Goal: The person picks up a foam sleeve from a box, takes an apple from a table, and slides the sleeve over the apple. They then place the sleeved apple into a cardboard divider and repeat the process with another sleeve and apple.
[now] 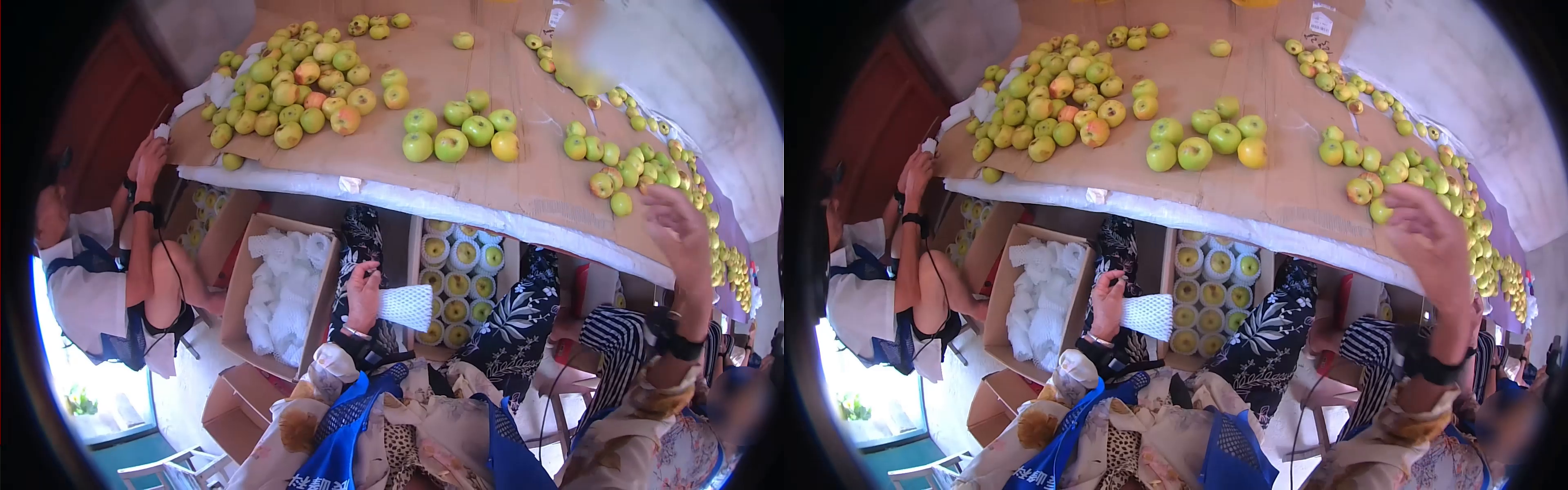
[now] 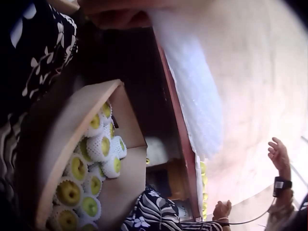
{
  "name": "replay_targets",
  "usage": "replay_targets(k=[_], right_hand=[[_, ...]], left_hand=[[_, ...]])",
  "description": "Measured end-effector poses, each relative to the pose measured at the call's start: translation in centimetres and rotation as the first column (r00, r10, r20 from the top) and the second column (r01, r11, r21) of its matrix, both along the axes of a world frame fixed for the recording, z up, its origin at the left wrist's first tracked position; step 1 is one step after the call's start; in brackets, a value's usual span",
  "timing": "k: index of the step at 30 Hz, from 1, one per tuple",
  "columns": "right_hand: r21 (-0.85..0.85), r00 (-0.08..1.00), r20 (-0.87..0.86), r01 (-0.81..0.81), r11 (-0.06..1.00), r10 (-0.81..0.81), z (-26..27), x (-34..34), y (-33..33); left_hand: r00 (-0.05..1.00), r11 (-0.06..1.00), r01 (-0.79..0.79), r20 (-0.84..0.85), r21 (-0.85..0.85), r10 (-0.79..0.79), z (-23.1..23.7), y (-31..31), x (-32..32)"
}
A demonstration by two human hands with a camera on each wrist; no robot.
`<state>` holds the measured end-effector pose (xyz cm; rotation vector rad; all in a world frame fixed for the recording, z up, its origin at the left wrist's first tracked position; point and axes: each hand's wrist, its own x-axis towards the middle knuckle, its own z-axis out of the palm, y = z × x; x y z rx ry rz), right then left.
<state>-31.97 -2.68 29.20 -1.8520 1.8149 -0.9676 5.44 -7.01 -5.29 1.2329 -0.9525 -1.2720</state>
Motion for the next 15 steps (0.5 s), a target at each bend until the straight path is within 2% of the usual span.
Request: replay_targets(k=[1,3,5,7,8,10,11,12,13,15], right_hand=[[0.022,0.998,0.047,-0.030,0.999,0.029,-2.1,0.7,-1.3],[0.144,0.995,0.098,-0.046,0.988,0.032,-7.5,2.7,-4.6],[0.053,0.990,0.128,-0.067,0.996,0.060,-13.4,5.6,-9.0],[-0.087,0.995,0.016,-0.096,0.992,0.098,-17.8,7.9,-13.4],[-0.082,0.995,0.023,-0.097,0.992,0.099,-19.5,9.0,-15.4],[-0.218,0.978,-0.192,-0.122,0.968,0.080,-21.5,10.8,-18.7],[-0.219,0.978,-0.187,-0.130,0.967,0.089,-21.8,11.4,-19.6],[-0.173,0.962,-0.272,-0.075,0.982,0.026,-21.9,12.1,-20.3],[-0.127,0.933,-0.360,-0.013,0.992,-0.033,-22.1,12.6,-20.7],[-0.106,0.927,-0.373,-0.013,0.994,-0.028,-22.6,12.9,-21.0]], left_hand=[[0.999,0.997,0.042,-0.035,0.066,-0.039,0.8,0.3,0.1],[0.996,0.994,0.030,-0.082,0.107,-0.022,1.3,0.7,0.3],[0.989,0.988,-0.002,-0.149,0.154,0.025,2.6,1.0,0.8],[0.986,0.988,-0.040,-0.154,0.151,0.064,1.0,1.2,2.7],[0.981,0.986,-0.064,-0.173,0.157,0.091,0.3,1.4,3.6],[0.981,0.976,-0.101,-0.144,0.193,0.130,0.3,2.1,4.3],[0.987,0.980,-0.126,-0.084,0.154,0.140,0.3,2.4,4.7],[0.988,0.982,-0.148,-0.020,0.114,0.151,0.4,2.6,5.2],[0.991,0.983,-0.116,-0.049,0.142,0.124,0.3,2.9,5.5],[0.993,0.979,-0.087,-0.061,0.183,0.099,-0.2,3.2,5.5]])
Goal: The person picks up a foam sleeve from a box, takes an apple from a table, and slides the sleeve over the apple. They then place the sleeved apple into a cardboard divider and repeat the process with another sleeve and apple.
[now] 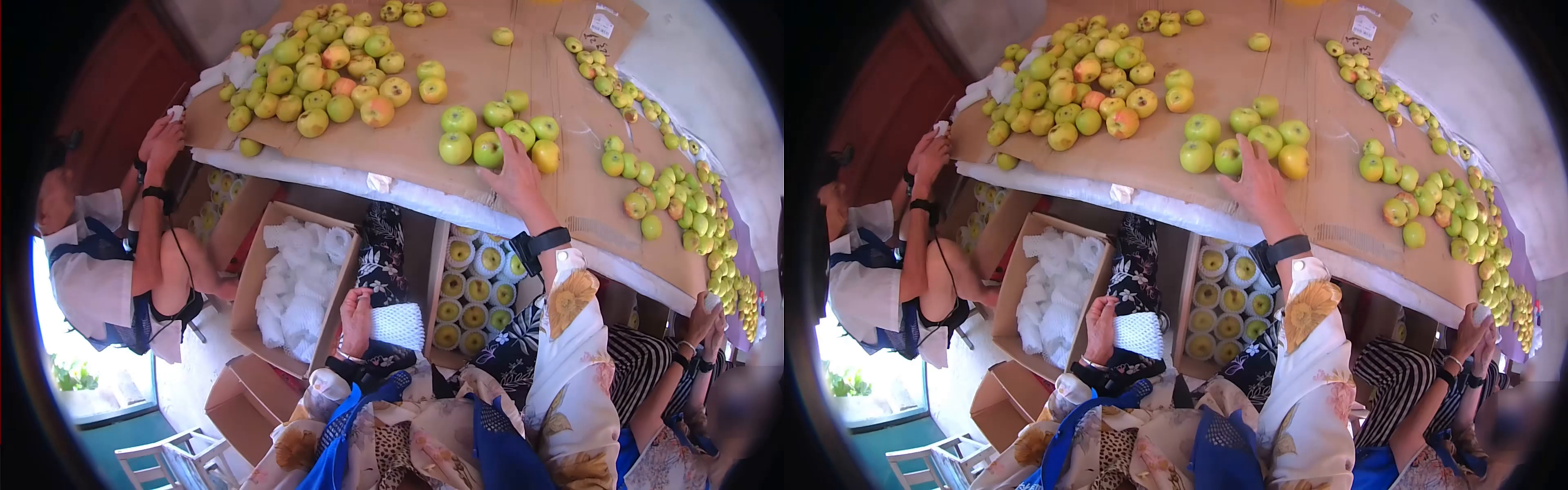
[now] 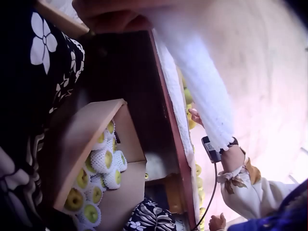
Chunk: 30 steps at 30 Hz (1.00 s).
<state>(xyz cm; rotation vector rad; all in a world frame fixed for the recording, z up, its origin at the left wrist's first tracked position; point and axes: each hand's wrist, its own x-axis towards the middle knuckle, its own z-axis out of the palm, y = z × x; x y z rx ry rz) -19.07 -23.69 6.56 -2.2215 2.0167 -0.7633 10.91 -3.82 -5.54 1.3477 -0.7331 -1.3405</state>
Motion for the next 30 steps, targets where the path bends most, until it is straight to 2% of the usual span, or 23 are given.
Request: replay_targets(k=[3,5,7,8,9,11,12,13,14,16,17,18,19,21,23,25,26,27,28,29,30], right_hand=[[0.006,1.000,0.006,0.009,1.000,-0.009,0.0,0.2,-0.4],[0.021,0.999,0.034,0.015,1.000,-0.015,-0.4,0.2,-0.5],[-0.171,0.994,0.087,-0.054,0.984,0.070,-1.7,-0.5,-0.9],[-0.067,1.000,0.014,-0.003,0.998,0.004,-1.2,-0.4,-0.4],[0.046,0.997,-0.065,0.054,0.997,-0.051,0.3,-0.2,0.2],[0.175,0.980,-0.180,0.116,0.978,-0.084,2.2,0.3,1.0],[0.199,0.979,-0.184,0.124,0.972,-0.087,1.5,-0.2,1.1],[0.089,0.975,-0.205,0.110,0.990,-0.090,1.0,-0.7,1.2],[-0.021,0.970,-0.225,0.087,0.996,-0.090,0.7,-0.9,1.4],[-0.020,0.975,-0.207,0.077,0.997,-0.079,0.6,-0.7,2.7],[-0.042,0.980,-0.188,0.064,0.997,-0.071,0.7,-0.7,2.8],[-0.045,0.980,-0.186,0.064,0.997,-0.071,0.6,-0.8,2.7],[-0.057,0.982,-0.185,0.032,0.998,-0.042,0.1,-0.9,2.6],[-0.054,0.984,-0.177,0.002,0.999,-0.011,-1.1,-0.8,2.7],[-0.075,0.989,-0.123,-0.095,0.993,0.085,-1.5,-1.1,1.7],[-0.052,0.992,-0.095,-0.092,0.994,0.087,-1.5,-1.6,1.5],[-0.021,0.994,-0.062,-0.089,0.996,0.088,-1.6,-1.8,1.5],[-0.019,0.994,-0.057,-0.091,0.996,0.089,-1.6,-1.9,1.8],[-0.040,0.989,0.026,-0.147,0.988,0.148,-1.5,-2.3,2.3],[-0.070,0.973,0.104,-0.199,0.978,0.205,-1.4,-2.7,2.9],[-0.072,0.974,0.103,-0.196,0.978,0.203,-1.3,-2.8,3.9]], left_hand=[[0.998,0.998,0.051,-0.043,0.044,-0.050,-0.7,-0.2,-0.7],[0.993,0.994,0.107,0.045,0.008,-0.107,-1.2,-0.4,-1.5],[0.991,0.993,0.117,0.074,-0.011,-0.115,-1.0,-0.7,-1.4],[0.997,0.997,0.062,0.055,-0.046,-0.060,-1.7,-0.8,-1.0],[0.985,0.994,0.079,0.160,-0.074,-0.066,-0.9,-1.0,-0.3],[0.997,1.000,-0.029,0.070,0.003,0.029,-2.2,-1.3,1.5],[0.991,1.000,0.005,0.133,0.015,-0.007,-2.4,-1.4,2.6],[0.966,0.997,0.065,0.250,0.040,-0.073,-3.6,-1.5,4.5],[0.955,0.994,0.034,0.290,0.100,-0.061,-3.8,-1.7,5.8],[0.940,0.987,0.006,0.336,0.161,-0.061,-3.9,-1.5,6.9],[0.833,0.988,0.041,0.540,0.149,-0.116,-3.8,-1.8,7.1],[0.681,0.987,0.074,0.716,0.144,-0.155,-3.6,-2.0,7.0],[0.680,0.987,0.070,0.717,0.145,-0.153,-3.6,-2.3,6.6],[0.494,0.955,0.296,0.858,-0.013,-0.142,-3.7,-2.2,5.6],[0.474,0.957,0.288,0.863,0.032,-0.172,-3.3,-2.9,5.4],[0.262,0.925,0.337,0.961,-0.175,0.087,-3.3,-3.2,5.4],[0.259,0.927,0.331,0.962,-0.175,0.089,-3.3,-3.0,5.6],[0.136,0.919,0.350,0.980,-0.184,0.144,-1.5,-3.0,5.0],[0.013,0.908,0.375,0.980,-0.188,0.197,-0.5,-2.8,4.7],[0.013,0.905,0.382,0.980,-0.187,0.197,-0.9,-2.6,5.0],[0.184,0.929,0.368,0.976,0.044,-0.119,-1.6,-2.2,5.5]])
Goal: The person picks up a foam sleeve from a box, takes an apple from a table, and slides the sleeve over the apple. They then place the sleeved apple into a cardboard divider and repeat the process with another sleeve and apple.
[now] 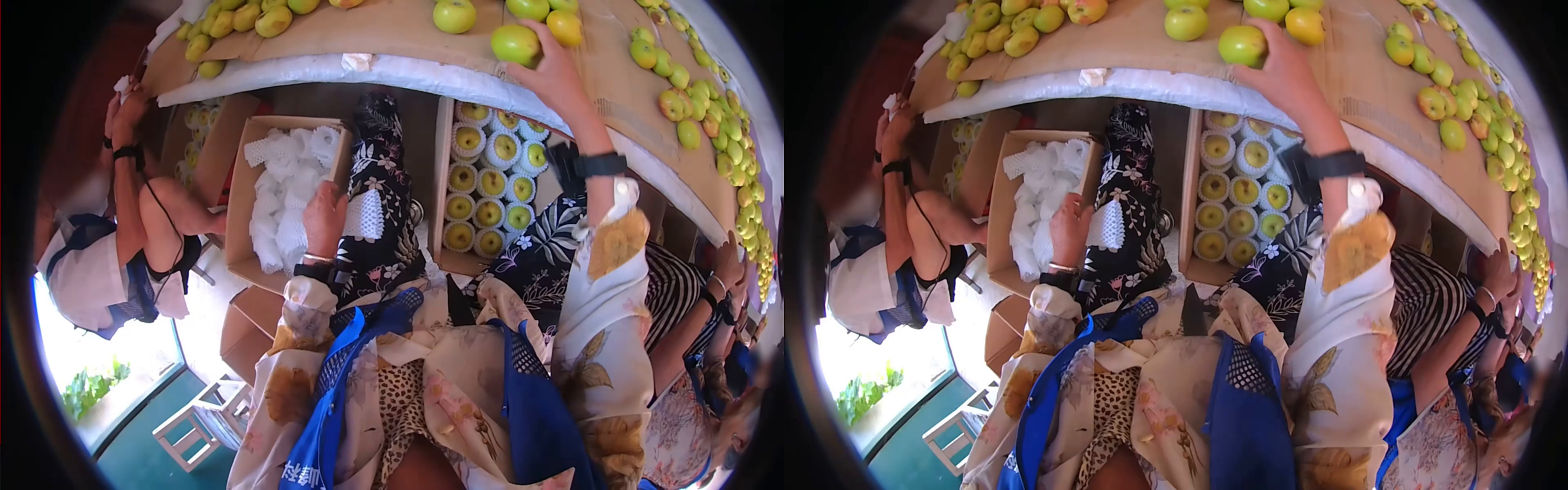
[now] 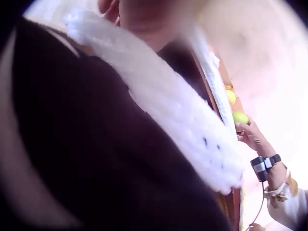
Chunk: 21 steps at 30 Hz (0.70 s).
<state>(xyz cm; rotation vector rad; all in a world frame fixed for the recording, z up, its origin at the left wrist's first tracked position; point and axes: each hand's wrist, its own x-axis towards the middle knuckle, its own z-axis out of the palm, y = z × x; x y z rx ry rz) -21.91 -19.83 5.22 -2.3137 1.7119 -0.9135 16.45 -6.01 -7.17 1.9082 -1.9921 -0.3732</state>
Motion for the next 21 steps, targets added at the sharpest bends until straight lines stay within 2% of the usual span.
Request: replay_targets(k=[1,2,4,5,6,7,8,9,10,11,12,13,15,16,17,18,19,21], right_hand=[[0.131,0.960,0.280,-0.027,0.991,-0.011,0.0,0.1,1.5],[0.243,0.844,0.534,-0.092,0.966,-0.054,0.0,0.4,3.1],[0.251,0.764,0.640,-0.106,0.962,-0.083,-0.2,1.0,7.2],[0.241,0.743,0.663,-0.098,0.966,-0.090,-0.5,1.3,9.1],[0.231,0.722,0.685,-0.093,0.968,-0.094,-0.5,1.8,10.8],[0.265,0.651,0.749,-0.119,0.957,-0.127,0.0,2.3,12.4],[0.276,0.718,0.685,-0.094,0.957,-0.127,0.0,2.3,13.5],[0.285,0.776,0.617,-0.068,0.956,-0.129,-0.1,2.4,14.3],[0.278,0.770,0.624,-0.062,0.958,-0.132,-0.3,2.5,14.9],[0.241,0.832,0.539,-0.004,0.971,-0.130,-0.4,2.6,15.5],[0.200,0.886,0.444,0.050,0.978,-0.136,-0.3,2.6,16.1],[0.194,0.884,0.447,0.058,0.979,-0.141,-0.1,2.6,16.7],[0.328,0.735,0.637,0.016,0.944,-0.234,0.4,2.9,17.5],[0.326,0.724,0.650,0.008,0.945,-0.230,0.1,2.9,17.8],[0.329,0.564,0.785,-0.031,0.944,-0.255,-0.4,2.8,18.3],[0.328,0.381,0.882,-0.075,0.942,-0.277,-0.9,2.7,18.8],[0.321,0.371,0.890,-0.094,0.942,-0.266,-1.7,2.4,19.1],[0.347,0.236,0.921,-0.137,0.928,-0.310,-3.7,2.0,20.0]], left_hand=[[0.985,0.950,0.022,-0.168,0.311,0.032,0.1,0.3,0.1],[0.985,0.953,0.020,-0.168,0.303,0.033,0.4,0.9,0.2],[0.910,0.922,0.006,-0.385,0.388,0.156,2.1,2.0,-0.7],[0.908,0.926,0.020,-0.393,0.378,0.142,2.4,2.5,-1.2],[0.951,0.954,0.026,-0.302,0.297,0.068,2.6,3.1,-1.7],[0.980,0.976,0.038,-0.198,0.214,0.005,2.8,3.4,-2.0],[0.993,0.989,0.053,-0.111,0.138,-0.038,2.9,3.7,-2.9],[0.994,0.990,0.059,-0.103,0.132,-0.046,3.4,3.5,-3.7],[0.999,0.985,0.053,0.003,0.163,-0.054,4.1,3.1,-4.5],[0.992,0.980,0.044,0.105,0.195,-0.065,4.4,2.9,-5.1],[0.991,0.980,0.053,0.107,0.194,-0.074,4.1,2.7,-5.0],[0.991,0.974,0.061,0.103,0.217,-0.085,3.4,2.3,-4.7],[0.989,0.970,0.068,0.115,0.231,-0.097,2.9,1.6,-4.3],[0.992,0.970,0.105,0.040,0.219,-0.116,3.1,1.7,-3.8],[0.991,0.969,0.133,-0.032,0.210,-0.129,3.2,2.0,-3.1],[0.997,0.980,0.069,-0.035,0.186,-0.063,3.2,2.2,-3.1],[0.999,0.982,0.051,-0.019,0.181,-0.048,4.0,2.1,-3.6],[0.982,0.991,0.085,-0.161,-0.100,-0.100,6.1,1.7,-5.2]])
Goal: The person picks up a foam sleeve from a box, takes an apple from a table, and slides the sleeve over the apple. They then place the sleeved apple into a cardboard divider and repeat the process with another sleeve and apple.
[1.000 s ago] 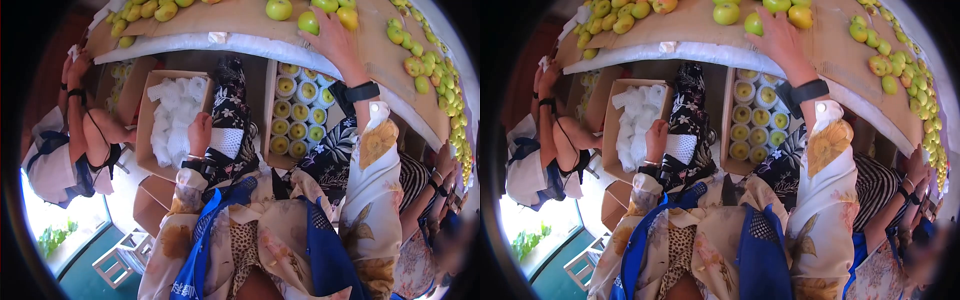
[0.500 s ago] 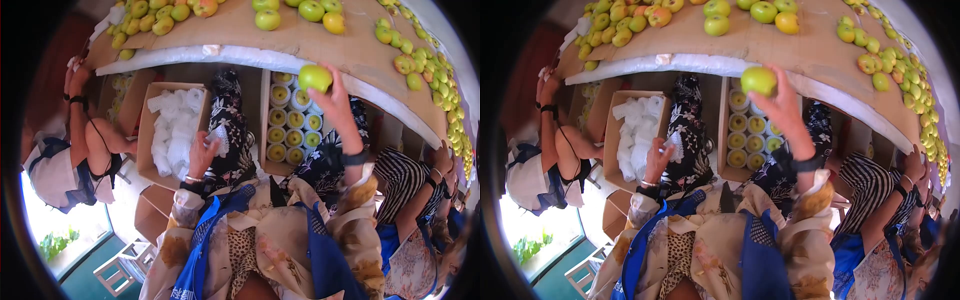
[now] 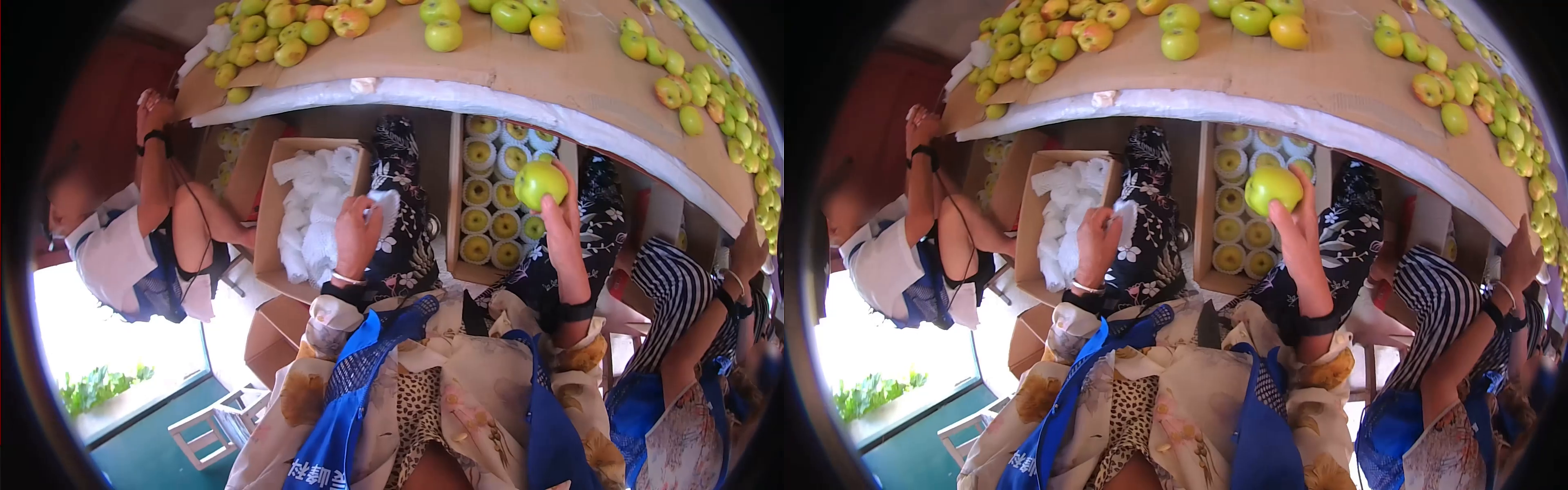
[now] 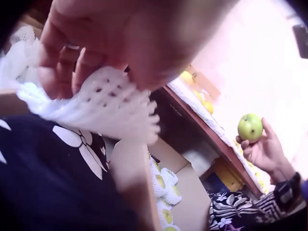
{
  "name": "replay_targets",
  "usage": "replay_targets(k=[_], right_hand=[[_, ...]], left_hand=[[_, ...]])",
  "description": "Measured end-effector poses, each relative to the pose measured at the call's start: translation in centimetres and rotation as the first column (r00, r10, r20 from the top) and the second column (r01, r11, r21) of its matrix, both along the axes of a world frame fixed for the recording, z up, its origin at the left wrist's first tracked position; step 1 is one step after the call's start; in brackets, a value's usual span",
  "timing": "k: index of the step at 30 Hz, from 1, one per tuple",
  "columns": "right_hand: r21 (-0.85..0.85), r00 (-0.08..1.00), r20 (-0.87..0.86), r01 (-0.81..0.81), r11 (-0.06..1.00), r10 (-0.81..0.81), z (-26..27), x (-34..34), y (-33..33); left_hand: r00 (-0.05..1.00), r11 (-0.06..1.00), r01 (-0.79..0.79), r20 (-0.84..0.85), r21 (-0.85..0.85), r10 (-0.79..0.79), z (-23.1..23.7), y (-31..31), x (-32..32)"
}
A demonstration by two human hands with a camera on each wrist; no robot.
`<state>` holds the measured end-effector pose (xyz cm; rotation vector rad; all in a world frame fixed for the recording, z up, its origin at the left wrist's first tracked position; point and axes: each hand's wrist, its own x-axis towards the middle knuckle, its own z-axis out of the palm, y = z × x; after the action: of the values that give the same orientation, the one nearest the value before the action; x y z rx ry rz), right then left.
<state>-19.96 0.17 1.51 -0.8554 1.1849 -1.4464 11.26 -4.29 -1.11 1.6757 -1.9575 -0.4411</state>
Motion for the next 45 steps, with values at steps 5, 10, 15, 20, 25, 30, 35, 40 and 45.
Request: replay_targets(k=[5,10,15,20,25,30,35,40,45], right_hand=[[0.029,0.957,0.289,-0.025,0.999,0.015,-0.2,1.1,1.6],[0.003,0.965,0.203,-0.172,0.985,0.167,1.9,3.3,2.6],[-0.031,0.901,0.335,-0.283,0.959,0.277,1.3,5.7,2.3],[-0.001,0.911,0.382,-0.166,0.986,0.154,-0.7,5.1,1.8],[-0.050,0.968,0.243,-0.046,0.998,0.057,-0.7,5.6,1.8],[0.015,0.945,-0.323,-0.049,0.999,0.051,-3.1,5.7,1.4],[0.004,0.838,-0.542,0.083,0.997,-0.068,-1.4,6.2,1.0],[-0.191,0.533,-0.808,0.167,0.967,-0.251,-0.5,5.3,0.1],[-0.196,0.351,-0.907,0.133,0.972,-0.231,0.1,5.3,-0.2]], left_hand=[[0.981,0.997,0.049,-0.185,-0.057,-0.058,2.2,-1.5,-6.0],[0.979,0.977,0.174,-0.088,-0.123,-0.186,3.7,-1.7,-10.6],[0.915,0.966,0.246,-0.308,-0.084,-0.260,3.7,-0.8,-11.6],[0.841,0.921,0.317,-0.516,0.229,-0.161,3.4,-0.1,-10.5],[0.707,0.908,0.333,-0.705,0.255,-0.061,1.7,0.6,-10.4],[0.821,0.932,0.324,-0.441,-0.161,-0.362,3.2,0.7,-10.4],[0.859,0.892,0.368,-0.271,-0.262,-0.434,3.3,1.4,-11.0],[0.778,0.894,0.405,-0.586,0.193,-0.226,3.0,2.7,-11.4],[0.568,0.868,0.460,-0.813,0.187,-0.126,1.2,1.8,-12.1]])
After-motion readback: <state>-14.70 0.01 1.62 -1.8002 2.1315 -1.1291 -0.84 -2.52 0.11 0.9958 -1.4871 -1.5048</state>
